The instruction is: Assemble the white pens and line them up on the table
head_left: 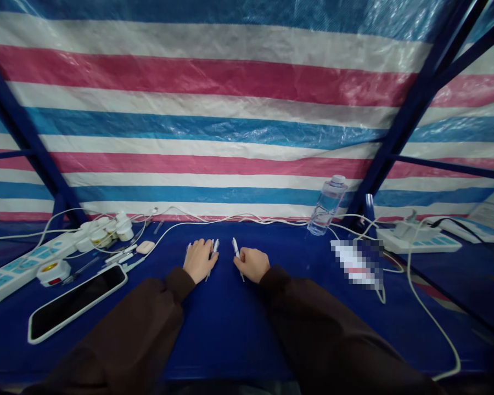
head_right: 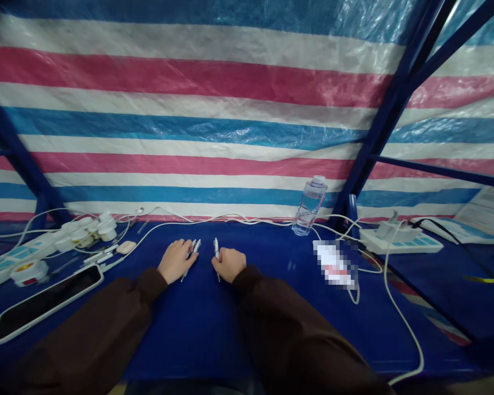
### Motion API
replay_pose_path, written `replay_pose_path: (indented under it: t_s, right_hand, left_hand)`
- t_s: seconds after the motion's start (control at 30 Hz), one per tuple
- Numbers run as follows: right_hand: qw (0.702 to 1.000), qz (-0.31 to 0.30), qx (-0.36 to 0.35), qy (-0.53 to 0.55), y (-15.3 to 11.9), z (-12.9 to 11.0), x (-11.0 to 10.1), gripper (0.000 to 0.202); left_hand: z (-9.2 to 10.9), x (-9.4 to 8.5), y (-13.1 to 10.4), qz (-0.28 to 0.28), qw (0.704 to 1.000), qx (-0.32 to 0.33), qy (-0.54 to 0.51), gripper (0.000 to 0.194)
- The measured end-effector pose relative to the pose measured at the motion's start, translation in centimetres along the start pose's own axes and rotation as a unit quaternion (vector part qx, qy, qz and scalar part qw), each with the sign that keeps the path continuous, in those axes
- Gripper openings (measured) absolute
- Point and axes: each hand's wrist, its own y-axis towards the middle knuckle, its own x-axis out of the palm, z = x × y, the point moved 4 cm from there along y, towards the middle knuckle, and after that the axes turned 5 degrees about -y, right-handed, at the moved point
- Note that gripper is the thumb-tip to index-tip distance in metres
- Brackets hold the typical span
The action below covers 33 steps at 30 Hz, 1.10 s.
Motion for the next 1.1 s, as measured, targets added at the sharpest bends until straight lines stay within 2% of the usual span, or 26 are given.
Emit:
replay_pose_path:
  t_s: [0.3,0.6,0.73,0.9,1.1]
  right_hand:
    - [1.000,-0.016,0.000,-0.022,0.2,0.0,0.2,0.027]
    - [0.999,-0.026,-0.004,-0.029,-0.1,-0.4,-0.3,0.037]
    - [0.999,-0.027,-0.017,-0.037,-0.2,-0.5,-0.4,0.035]
    - [0.998,-0.031,-0.021,-0.045,-0.3,-0.6,-0.4,0.033]
    - [0.998,-0.043,-0.016,-0.053,-0.4,-0.6,-0.5,0.035]
  left_hand:
    - [-0.1,-0.1,-0.2,-0.003,0.999,-0.018,0.027,0.026]
    - [0.0,-0.3,0.0,-0.001,1.000,-0.017,0.022,0.023]
    - [0.0,-0.4,0.0,0.008,1.000,-0.026,-0.002,0.021]
    - [0.0,-0.7,0.1,0.055,0.996,-0.028,-0.056,0.021]
    - [0.0,-1.5,0.2,0.162,0.972,-0.010,-0.168,0.025]
